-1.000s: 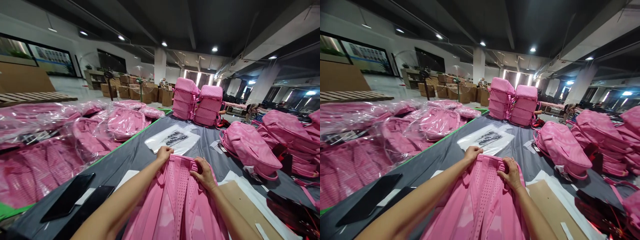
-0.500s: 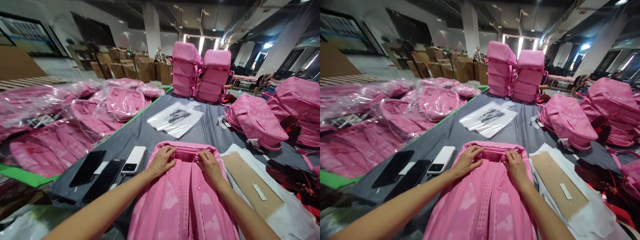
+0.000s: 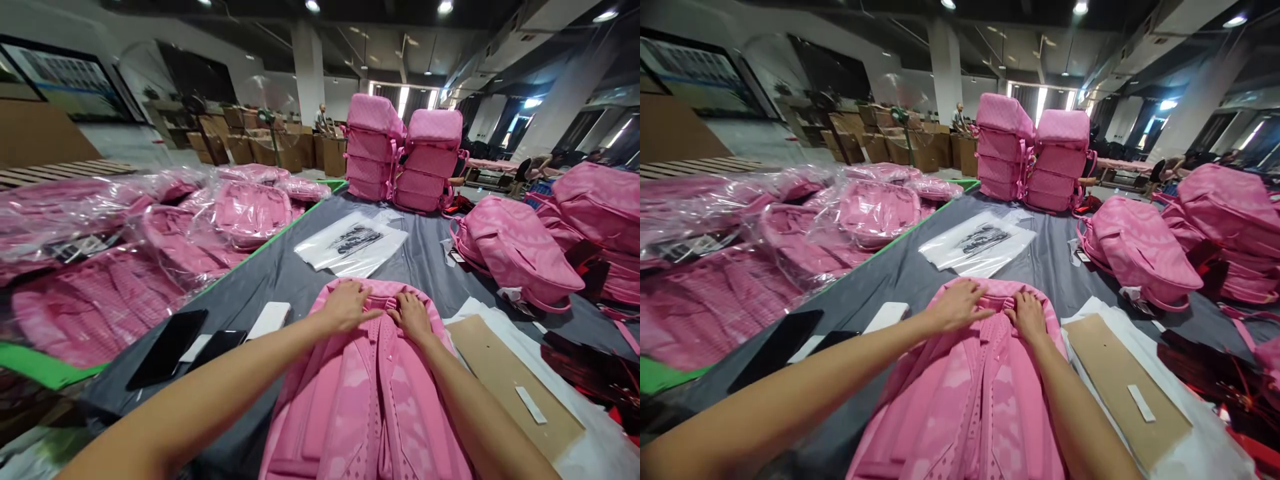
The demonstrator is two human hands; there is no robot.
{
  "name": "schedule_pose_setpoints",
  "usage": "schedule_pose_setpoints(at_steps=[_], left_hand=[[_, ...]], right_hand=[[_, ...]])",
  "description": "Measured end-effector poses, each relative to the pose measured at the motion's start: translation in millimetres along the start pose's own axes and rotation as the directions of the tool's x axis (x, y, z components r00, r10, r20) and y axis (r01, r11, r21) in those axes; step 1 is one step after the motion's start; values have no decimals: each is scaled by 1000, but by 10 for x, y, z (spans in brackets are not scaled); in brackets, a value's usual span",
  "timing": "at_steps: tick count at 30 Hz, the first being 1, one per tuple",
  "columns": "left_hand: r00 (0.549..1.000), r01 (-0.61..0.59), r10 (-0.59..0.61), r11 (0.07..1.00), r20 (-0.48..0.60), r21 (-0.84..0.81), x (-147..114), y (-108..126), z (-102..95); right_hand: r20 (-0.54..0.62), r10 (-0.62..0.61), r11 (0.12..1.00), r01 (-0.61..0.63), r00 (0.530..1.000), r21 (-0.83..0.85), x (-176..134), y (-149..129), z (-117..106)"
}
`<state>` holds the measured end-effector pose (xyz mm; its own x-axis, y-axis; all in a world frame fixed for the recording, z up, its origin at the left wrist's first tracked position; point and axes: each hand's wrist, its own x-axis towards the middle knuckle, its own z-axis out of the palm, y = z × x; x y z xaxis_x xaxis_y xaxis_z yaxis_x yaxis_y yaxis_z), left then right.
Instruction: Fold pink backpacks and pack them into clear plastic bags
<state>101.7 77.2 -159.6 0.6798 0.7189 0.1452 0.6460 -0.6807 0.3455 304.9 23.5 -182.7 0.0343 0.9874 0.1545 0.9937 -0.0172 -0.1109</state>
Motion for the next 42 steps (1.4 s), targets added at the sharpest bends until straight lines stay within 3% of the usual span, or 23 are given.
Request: schedule_pose_setpoints(at_steps=[3,6,11,14,16,20,24,28,31,34,38,42], left_hand=[[991,-132,133,990,32,-44,-113,232,228],[990,-122,127,989,58,-78,-135,331,422],[991,-132,134,986,16,-100,-144,286,486],[990,-142,141,983,-15,-117,-169,262,515],[988,-150,146,981,-43,-126,-191,244,568],[976,-171,149,975,-157,-140,-246,167,758],[945,-119,92,991,-313,-69,-265,122,893],[980,-6,-2,999,-201,-41,-119,142,781],[991,-4,-1,999,-137,-34,65,120,644],[984,13,-19,999,-175,-35,166,57,605],[970,33,-43,998,-240,-46,130,-20,703],[944,-12,3,1000,-331,-25,106,-47,789]], right_hand=[[-14,26,1000,-26,1000,-15,-49,-31,128],[19,32,999,-31,999,-35,-59,-37,131],[130,-61,996,70,990,-63,42,194,-284],[196,-64,993,82,978,-84,313,391,-564],[293,-76,991,105,953,-86,563,461,-618],[507,-98,980,173,856,-103,1023,442,-419],[595,-82,970,201,800,-137,1156,395,-237],[518,-80,959,207,852,-192,962,326,-338],[484,-84,957,206,871,-204,864,249,-463],[481,-90,969,189,872,-161,947,221,-503],[453,-75,987,132,888,-95,1066,265,-366],[321,45,990,1,946,-142,826,227,-150]])
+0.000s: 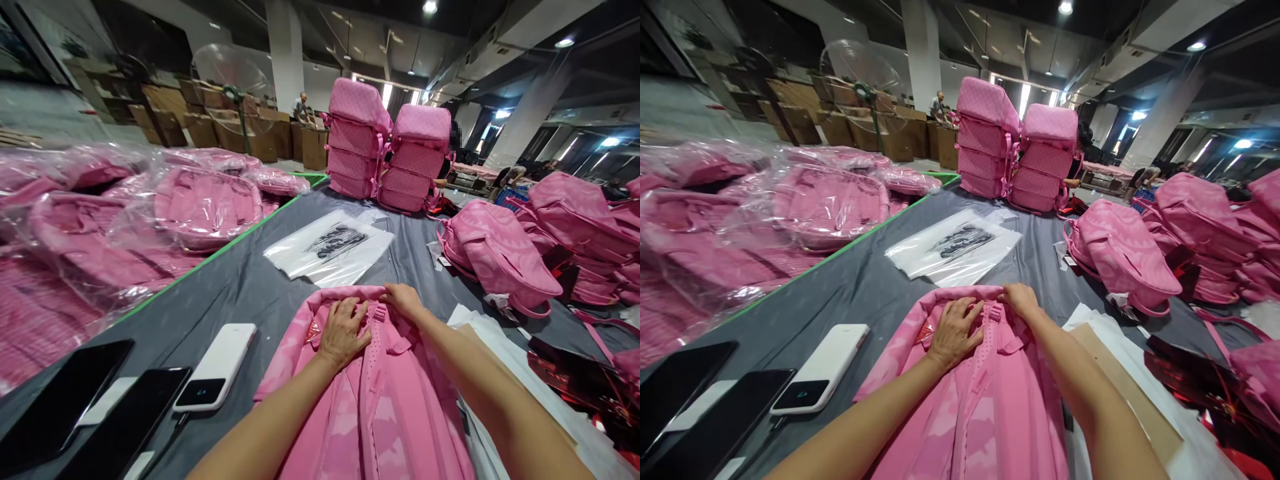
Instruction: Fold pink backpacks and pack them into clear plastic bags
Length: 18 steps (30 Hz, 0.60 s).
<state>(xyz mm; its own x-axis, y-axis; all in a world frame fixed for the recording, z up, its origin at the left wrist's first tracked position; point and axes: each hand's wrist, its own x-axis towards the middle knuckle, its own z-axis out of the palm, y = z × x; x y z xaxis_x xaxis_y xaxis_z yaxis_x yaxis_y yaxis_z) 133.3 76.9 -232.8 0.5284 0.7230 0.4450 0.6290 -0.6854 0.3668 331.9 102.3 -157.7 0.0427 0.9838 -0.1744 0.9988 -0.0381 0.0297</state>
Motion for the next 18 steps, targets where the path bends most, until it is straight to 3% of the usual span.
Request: schedule_pose_setpoints(at_steps=[4,7,10,13,18], left_hand=[[1000,6,-5,1000,-28,6,24,16,35],[999,8,-8,1000,-39,11,39,24,47],[999,1,-1,1000,-41,1,48,27,51],[999,-5,4,1000,-34,-26,45,39,37],[1000,17,-18,998,-9,-65,31,40,28]], right_hand=[[-115,73,997,-75,991,-11,-300,-99,142],[-105,10,1000,-11,994,-6,-324,-119,33],[-79,-130,991,133,988,26,-137,-249,-178],[-66,-246,964,251,967,84,150,-555,-302],[25,-209,968,203,978,147,575,-874,-144]])
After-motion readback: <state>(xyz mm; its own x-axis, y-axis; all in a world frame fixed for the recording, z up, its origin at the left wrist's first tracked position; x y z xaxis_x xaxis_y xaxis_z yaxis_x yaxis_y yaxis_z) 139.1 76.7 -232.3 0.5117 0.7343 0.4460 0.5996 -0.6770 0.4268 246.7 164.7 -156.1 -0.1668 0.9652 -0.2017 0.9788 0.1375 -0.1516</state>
